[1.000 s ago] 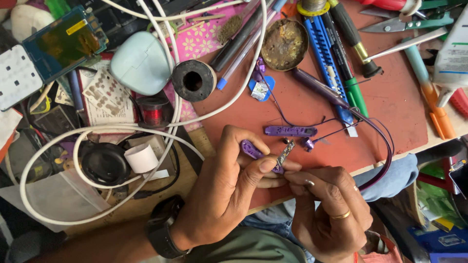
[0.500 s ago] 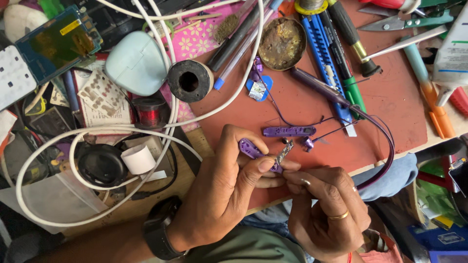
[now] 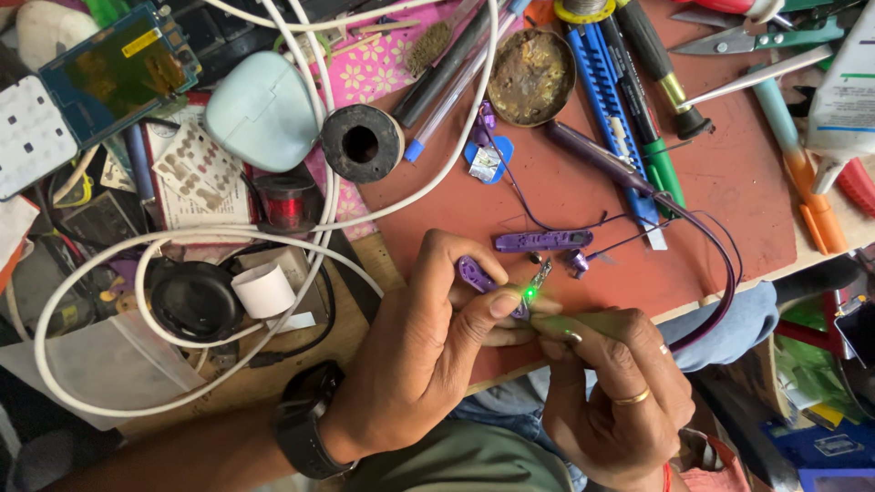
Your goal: The person repairs a purple neckband earphone at a cluttered workbench, holding the small circuit board and using a soldering iron and tweezers to work on its components. A green indicator light repeatedly illuminates as they test the board, and they continue manipulating the wires and board throughout the clip.
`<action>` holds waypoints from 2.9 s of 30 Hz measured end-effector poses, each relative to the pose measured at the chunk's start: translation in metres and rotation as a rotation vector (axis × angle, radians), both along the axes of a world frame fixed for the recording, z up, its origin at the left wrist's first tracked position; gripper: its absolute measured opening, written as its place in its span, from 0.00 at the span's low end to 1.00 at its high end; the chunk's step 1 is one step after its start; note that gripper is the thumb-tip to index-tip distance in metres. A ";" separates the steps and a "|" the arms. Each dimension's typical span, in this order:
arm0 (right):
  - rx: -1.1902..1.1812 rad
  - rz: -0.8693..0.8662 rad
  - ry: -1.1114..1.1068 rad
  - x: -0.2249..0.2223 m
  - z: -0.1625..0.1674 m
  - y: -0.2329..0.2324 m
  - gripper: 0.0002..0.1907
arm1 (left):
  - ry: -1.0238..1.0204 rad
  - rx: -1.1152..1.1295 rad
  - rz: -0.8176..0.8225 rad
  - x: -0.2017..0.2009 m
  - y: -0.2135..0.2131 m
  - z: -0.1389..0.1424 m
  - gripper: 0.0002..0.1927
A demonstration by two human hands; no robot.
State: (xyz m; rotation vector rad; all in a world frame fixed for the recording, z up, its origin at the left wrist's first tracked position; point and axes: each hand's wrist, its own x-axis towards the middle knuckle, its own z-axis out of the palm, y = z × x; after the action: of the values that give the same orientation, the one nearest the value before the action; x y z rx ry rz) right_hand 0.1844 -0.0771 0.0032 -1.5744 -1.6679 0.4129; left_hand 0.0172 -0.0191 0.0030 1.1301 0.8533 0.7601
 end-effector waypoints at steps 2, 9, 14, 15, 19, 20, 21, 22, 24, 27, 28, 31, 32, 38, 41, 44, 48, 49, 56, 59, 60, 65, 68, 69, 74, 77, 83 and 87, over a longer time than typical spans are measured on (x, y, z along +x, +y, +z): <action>0.005 -0.001 -0.012 -0.001 0.002 0.001 0.14 | 0.064 0.064 0.009 0.000 0.000 0.000 0.08; 0.018 -0.001 -0.041 -0.001 0.005 0.003 0.15 | -0.067 -0.054 0.025 0.001 0.000 0.000 0.08; 0.019 -0.076 -0.058 -0.005 0.001 -0.003 0.13 | 0.076 0.052 0.021 -0.001 -0.001 0.000 0.08; 0.028 -0.082 -0.054 -0.006 -0.001 -0.003 0.14 | 0.083 0.057 0.027 -0.001 -0.001 0.000 0.08; 0.054 -0.041 -0.024 -0.003 -0.004 -0.001 0.13 | 0.053 0.101 0.024 -0.001 -0.003 -0.001 0.08; 0.055 -0.029 -0.028 -0.002 -0.004 0.000 0.13 | 0.059 0.088 0.016 -0.001 -0.003 -0.001 0.08; 0.059 -0.018 -0.031 -0.002 -0.005 0.001 0.13 | 0.065 0.079 0.009 -0.002 -0.003 -0.001 0.08; 0.066 -0.008 -0.036 -0.002 -0.005 0.002 0.13 | 0.126 0.122 0.012 -0.002 -0.003 -0.001 0.08; 0.096 -0.023 -0.059 -0.002 -0.007 0.003 0.12 | 0.246 0.209 0.023 -0.001 -0.002 -0.002 0.08; 0.075 -0.012 -0.051 -0.002 -0.006 0.002 0.12 | 0.254 0.206 0.021 -0.001 -0.003 -0.002 0.09; 0.060 -0.003 -0.043 -0.001 -0.005 0.001 0.12 | 0.148 0.113 0.022 0.000 -0.003 -0.002 0.09; 0.024 0.006 -0.042 0.001 -0.003 -0.001 0.13 | -0.041 -0.056 0.021 0.000 -0.003 -0.002 0.09; 0.019 0.007 -0.047 0.002 -0.003 -0.002 0.13 | -0.023 -0.040 0.018 0.000 -0.003 -0.002 0.09; 0.028 0.014 -0.019 0.003 -0.005 -0.004 0.15 | -0.022 -0.031 0.034 -0.001 -0.003 -0.002 0.09; 0.029 -0.015 -0.006 0.002 -0.006 -0.005 0.16 | -0.109 -0.112 0.041 -0.001 -0.003 -0.003 0.10; 0.016 -0.062 0.032 -0.001 -0.006 -0.005 0.15 | -0.028 -0.010 0.030 -0.001 -0.004 -0.004 0.10; 0.042 -0.070 -0.035 -0.003 -0.007 -0.005 0.14 | 0.006 0.037 0.026 -0.001 -0.004 -0.004 0.10; 0.038 -0.070 -0.059 -0.003 -0.006 -0.005 0.14 | -0.002 0.015 0.023 -0.001 -0.004 -0.003 0.10; 0.066 -0.032 -0.045 -0.001 -0.009 -0.004 0.13 | -0.012 -0.009 0.019 -0.001 -0.004 -0.004 0.09; 0.070 -0.033 -0.051 -0.002 -0.009 -0.001 0.13 | 0.003 0.021 0.013 -0.002 -0.004 -0.005 0.09; 0.065 -0.036 -0.058 -0.001 -0.008 0.001 0.12 | 0.020 0.044 0.014 -0.002 -0.005 -0.005 0.09; 0.013 0.024 -0.034 0.006 0.002 0.007 0.14 | 0.166 0.114 0.024 -0.001 -0.006 -0.006 0.09; -0.073 0.075 -0.073 0.015 0.009 0.006 0.15 | 0.102 0.119 0.035 0.001 -0.008 -0.007 0.09; -0.077 0.091 -0.096 0.016 0.010 0.005 0.15 | 0.047 0.131 0.033 0.001 -0.008 -0.007 0.09; -0.116 0.138 -0.074 0.022 0.011 0.006 0.17 | 0.010 -0.033 0.030 -0.002 -0.008 -0.006 0.09; -0.128 0.147 -0.031 0.024 0.014 0.009 0.19 | 0.050 -0.007 0.019 -0.002 -0.005 -0.006 0.09; -0.101 0.115 -0.072 0.019 0.017 0.010 0.18 | 0.172 0.160 0.043 -0.001 -0.006 -0.002 0.09; -0.120 0.051 -0.081 0.016 0.018 0.006 0.18 | 0.178 0.078 0.042 0.000 -0.003 -0.002 0.10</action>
State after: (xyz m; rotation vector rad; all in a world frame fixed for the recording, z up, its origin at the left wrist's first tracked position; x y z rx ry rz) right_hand 0.2004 -0.0710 0.0213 -1.6581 -1.7768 0.4892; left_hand 0.0171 -0.0219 0.0015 1.2665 1.0064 0.7408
